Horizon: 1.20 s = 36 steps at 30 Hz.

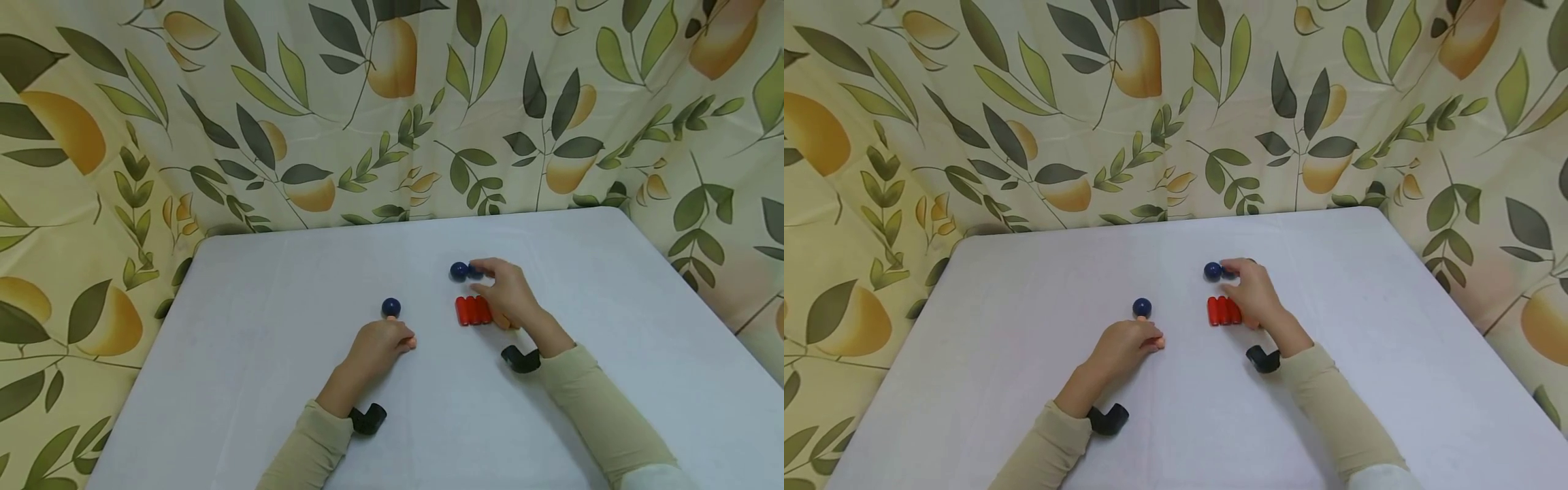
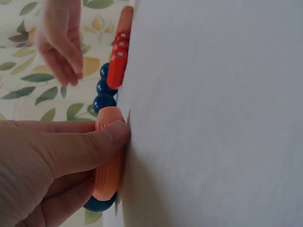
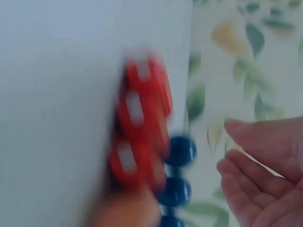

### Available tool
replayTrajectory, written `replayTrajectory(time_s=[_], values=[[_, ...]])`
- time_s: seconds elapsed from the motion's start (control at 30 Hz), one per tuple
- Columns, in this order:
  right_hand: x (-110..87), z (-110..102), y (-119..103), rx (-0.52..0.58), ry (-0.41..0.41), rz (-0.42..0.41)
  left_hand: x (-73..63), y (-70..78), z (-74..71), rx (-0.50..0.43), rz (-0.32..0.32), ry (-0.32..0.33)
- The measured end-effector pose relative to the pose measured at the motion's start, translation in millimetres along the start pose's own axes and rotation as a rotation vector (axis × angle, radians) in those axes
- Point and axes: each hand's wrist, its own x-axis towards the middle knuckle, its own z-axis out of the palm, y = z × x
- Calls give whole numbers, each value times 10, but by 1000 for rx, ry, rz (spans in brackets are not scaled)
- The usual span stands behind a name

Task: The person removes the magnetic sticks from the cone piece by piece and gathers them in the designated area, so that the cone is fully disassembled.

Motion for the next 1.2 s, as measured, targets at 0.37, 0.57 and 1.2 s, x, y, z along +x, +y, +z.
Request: replayTrajectory(time_s=[0.37,0.57,1.2], values=[[-134,508,-250,15,-110,-141,29,10,-49,-45,0,5],[-196,686,-407,58,-218,-198,29,-141,-135,-379,-194,128],[-329,877,-536,26,-307,-210,37,-416,243,-780,-385,301]])
